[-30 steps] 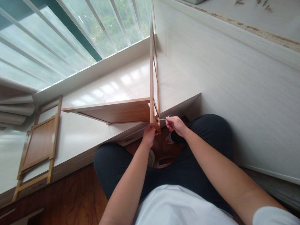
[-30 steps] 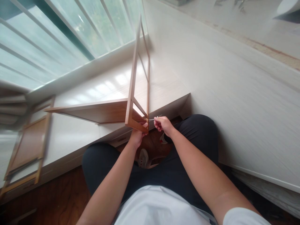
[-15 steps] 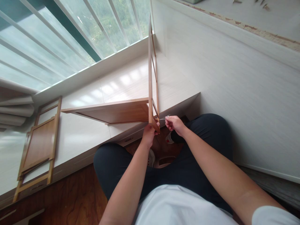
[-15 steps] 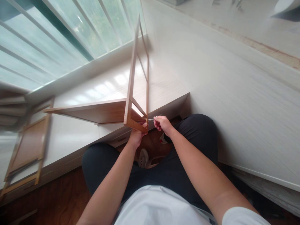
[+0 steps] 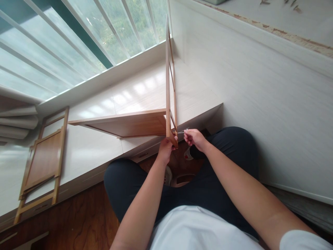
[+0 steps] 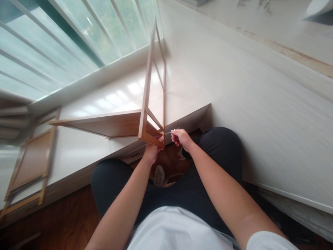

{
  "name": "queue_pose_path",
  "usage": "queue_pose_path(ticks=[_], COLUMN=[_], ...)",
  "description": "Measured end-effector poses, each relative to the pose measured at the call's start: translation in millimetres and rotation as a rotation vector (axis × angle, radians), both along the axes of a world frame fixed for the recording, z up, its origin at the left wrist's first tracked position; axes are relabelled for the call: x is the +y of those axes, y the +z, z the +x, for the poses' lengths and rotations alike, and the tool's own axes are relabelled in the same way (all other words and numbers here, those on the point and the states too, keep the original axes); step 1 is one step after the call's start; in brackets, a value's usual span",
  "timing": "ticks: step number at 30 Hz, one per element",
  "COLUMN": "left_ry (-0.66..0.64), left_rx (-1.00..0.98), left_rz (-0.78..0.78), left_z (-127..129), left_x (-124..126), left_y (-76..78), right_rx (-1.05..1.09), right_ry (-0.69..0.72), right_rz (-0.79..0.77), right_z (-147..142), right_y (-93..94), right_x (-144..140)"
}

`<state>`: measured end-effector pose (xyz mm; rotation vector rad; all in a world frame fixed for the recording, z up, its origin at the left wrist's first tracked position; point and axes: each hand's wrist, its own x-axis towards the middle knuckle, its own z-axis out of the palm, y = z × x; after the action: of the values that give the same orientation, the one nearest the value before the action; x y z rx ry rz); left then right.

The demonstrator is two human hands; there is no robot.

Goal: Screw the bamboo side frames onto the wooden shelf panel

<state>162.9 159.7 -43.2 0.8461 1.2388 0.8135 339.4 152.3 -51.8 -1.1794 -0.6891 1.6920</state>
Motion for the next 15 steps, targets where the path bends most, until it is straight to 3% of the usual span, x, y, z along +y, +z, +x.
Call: queue_pose_path(ticks=[6, 9, 12, 15], left_ry=[-0.004, -0.060, -0.317, -0.712], left_rx=[0.010, 0.110, 0.335, 0.446], left_rz=[-0.050, -0.027, 0.083, 0.141], left_z=[-7, -22, -40, -49], left_x=[-5, -15, -36, -61], left_y=[-2.7, -3.0, 11.0, 53.7], right_rx=[-0.010, -0.012, -0.014, -0.028], right_ry=[-0.014, -0.017, -0.023, -0.033], right_rz=[-0.010, -0.014, -0.013, -0.016], right_z=[0, 0, 0, 0], right_y=[-0.3, -1.4, -2.1, -2.1], right_x=[0, 0, 0, -1])
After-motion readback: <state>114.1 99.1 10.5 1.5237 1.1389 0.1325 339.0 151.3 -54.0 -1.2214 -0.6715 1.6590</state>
